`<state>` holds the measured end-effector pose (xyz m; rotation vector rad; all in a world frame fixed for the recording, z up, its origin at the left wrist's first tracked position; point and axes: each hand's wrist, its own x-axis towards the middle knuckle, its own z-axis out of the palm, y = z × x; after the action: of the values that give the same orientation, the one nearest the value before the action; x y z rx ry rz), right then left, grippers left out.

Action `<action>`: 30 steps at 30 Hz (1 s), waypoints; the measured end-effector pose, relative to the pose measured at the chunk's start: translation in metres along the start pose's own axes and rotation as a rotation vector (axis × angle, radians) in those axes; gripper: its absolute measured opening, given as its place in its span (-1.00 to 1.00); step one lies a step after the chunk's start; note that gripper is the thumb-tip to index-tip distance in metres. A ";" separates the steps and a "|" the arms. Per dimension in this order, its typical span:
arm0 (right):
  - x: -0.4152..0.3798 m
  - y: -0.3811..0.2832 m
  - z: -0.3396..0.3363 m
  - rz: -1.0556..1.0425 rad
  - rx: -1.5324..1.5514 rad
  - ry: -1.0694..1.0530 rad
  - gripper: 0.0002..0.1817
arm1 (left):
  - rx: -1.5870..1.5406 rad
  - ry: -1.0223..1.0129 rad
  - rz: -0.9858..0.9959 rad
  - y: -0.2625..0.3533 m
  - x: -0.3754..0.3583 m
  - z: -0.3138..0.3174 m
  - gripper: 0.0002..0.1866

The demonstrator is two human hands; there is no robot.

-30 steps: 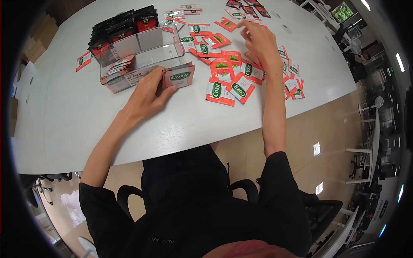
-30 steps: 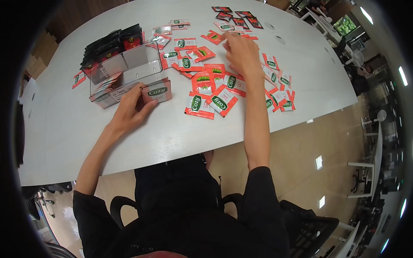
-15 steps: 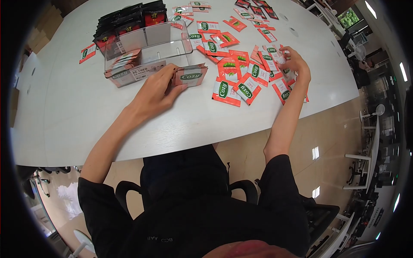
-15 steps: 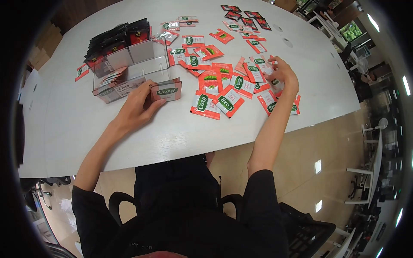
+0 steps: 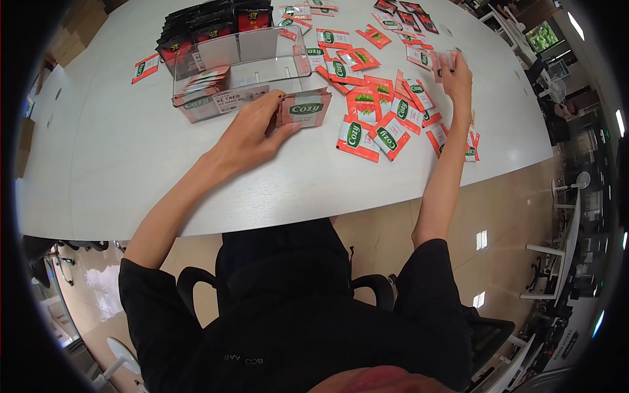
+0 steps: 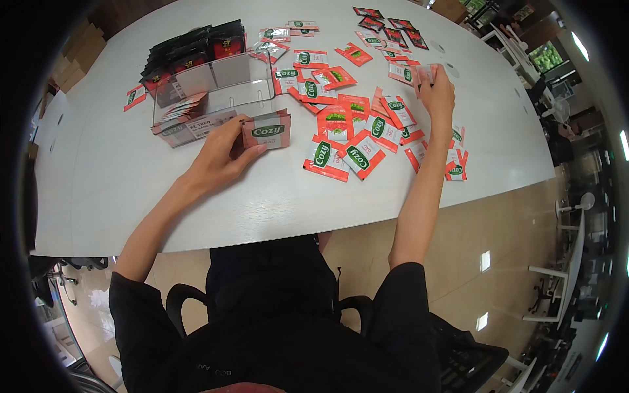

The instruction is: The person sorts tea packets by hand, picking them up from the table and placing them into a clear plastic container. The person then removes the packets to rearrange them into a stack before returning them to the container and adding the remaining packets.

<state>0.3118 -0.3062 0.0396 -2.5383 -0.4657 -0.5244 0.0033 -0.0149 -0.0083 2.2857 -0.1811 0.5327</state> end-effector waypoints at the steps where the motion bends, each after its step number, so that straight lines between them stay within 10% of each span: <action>1: 0.001 -0.001 0.007 -0.148 0.171 0.153 -0.72 | -0.021 0.008 -0.026 -0.001 0.000 0.000 -0.58; 5: -0.032 -0.076 -0.003 -0.224 0.639 0.025 -0.84 | 0.003 -0.021 -0.087 -0.005 -0.001 -0.003 -0.60; 11: -0.053 -0.120 0.024 -0.774 0.879 -0.153 -0.52 | -0.076 0.034 -0.033 0.000 0.001 0.004 -0.65; 17: -0.077 -0.135 0.024 -0.675 1.014 -0.305 -0.44 | -0.004 0.118 0.039 0.004 -0.002 0.009 -0.69; 25: -0.071 -0.125 0.020 -0.526 1.399 -0.696 -0.83 | 0.066 0.057 -0.011 0.006 -0.004 0.008 -0.70; 30: -0.072 -0.126 0.028 -0.693 1.162 -0.601 -0.78 | 0.062 0.060 -0.014 0.006 -0.004 0.007 -0.70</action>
<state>0.2048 -0.2045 0.0358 -1.3000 -1.3882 0.2922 0.0000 -0.0245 -0.0104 2.3262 -0.1205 0.6065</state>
